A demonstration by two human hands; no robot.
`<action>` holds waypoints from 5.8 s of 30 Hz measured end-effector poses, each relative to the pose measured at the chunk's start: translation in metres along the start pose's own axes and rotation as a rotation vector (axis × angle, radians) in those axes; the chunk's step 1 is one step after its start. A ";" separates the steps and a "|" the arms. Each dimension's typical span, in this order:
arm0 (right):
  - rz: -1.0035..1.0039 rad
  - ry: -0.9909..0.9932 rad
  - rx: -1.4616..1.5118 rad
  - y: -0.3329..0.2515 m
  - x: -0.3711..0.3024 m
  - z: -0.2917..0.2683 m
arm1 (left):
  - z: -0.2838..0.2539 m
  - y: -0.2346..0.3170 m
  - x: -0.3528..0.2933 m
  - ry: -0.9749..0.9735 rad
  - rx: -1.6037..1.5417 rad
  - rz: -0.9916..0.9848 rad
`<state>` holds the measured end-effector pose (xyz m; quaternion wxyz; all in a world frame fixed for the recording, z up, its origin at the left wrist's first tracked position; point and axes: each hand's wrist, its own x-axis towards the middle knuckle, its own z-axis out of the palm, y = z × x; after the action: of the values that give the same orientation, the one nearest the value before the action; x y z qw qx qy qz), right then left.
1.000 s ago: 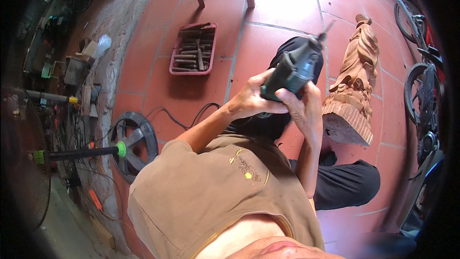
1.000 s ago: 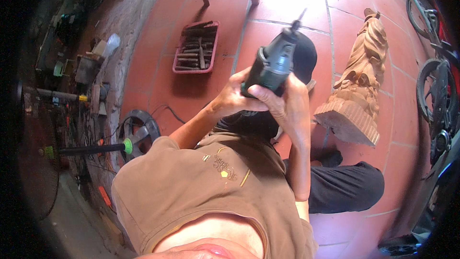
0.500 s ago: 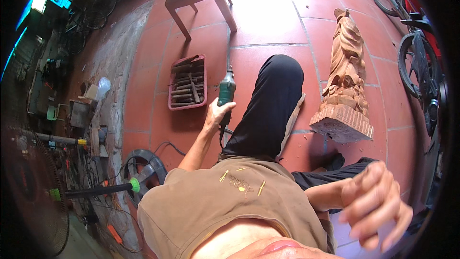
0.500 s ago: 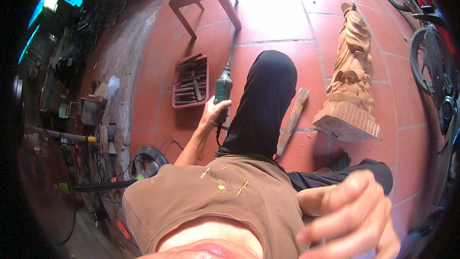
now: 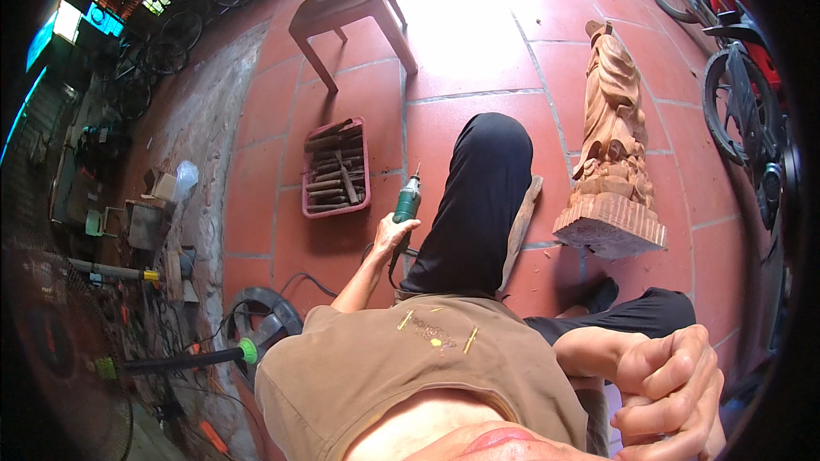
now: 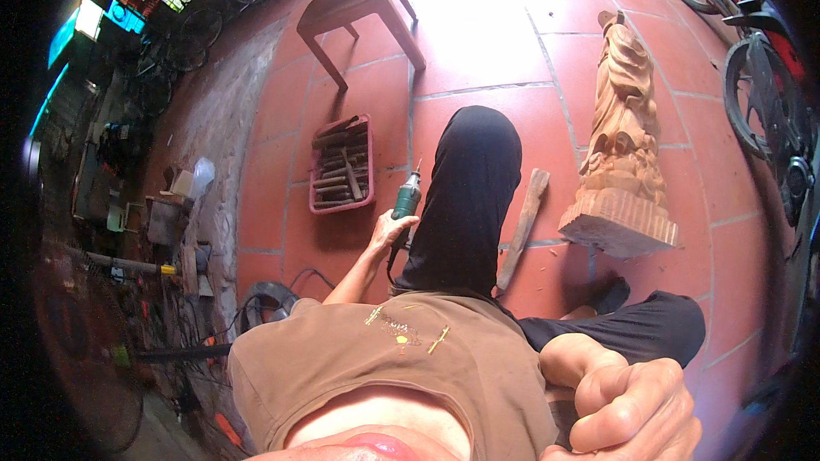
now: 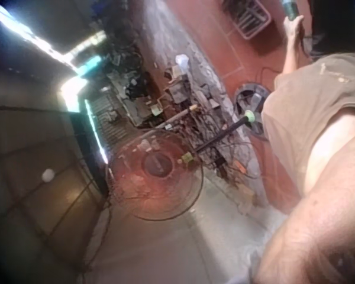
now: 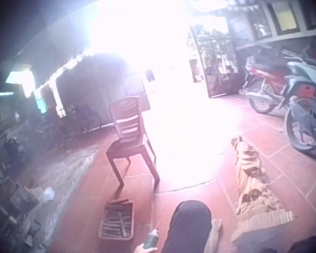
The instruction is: The person sits on the floor and carves a wooden sculpture using a green rotary power tool and a wooden mallet with a chisel. The person switches between the power tool and the mallet to shape the wood, which is placed on the floor between their legs.
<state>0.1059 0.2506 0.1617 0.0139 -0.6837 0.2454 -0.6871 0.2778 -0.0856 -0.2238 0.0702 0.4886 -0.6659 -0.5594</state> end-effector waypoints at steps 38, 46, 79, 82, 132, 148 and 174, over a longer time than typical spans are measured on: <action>0.050 0.087 0.012 0.043 0.027 0.030 | -0.018 -0.081 0.099 0.274 0.401 -0.037; -0.085 0.039 0.019 0.049 0.009 0.024 | -0.020 -0.095 0.101 0.302 0.447 -0.001; -0.233 0.189 0.001 0.018 -0.018 0.011 | -0.015 0.022 0.157 0.178 0.497 0.519; -0.244 0.292 -0.079 0.008 -0.010 0.021 | 0.005 0.096 0.186 0.104 0.421 0.675; 0.601 0.446 -1.170 0.003 -0.125 -0.084 | 0.327 0.439 0.100 -0.591 0.508 1.681; 1.133 -0.010 -1.760 0.123 -0.278 -0.083 | 0.335 0.447 0.080 -0.603 0.787 1.708; 1.123 0.186 -1.946 0.094 -0.298 -0.110 | 0.337 0.357 0.036 -0.900 1.199 1.706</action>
<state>-0.0091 0.3085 -0.1435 -0.2362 -0.1427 0.9496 -0.1485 -0.1605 0.0794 -0.0724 -0.0625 -0.4151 -0.9065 -0.0446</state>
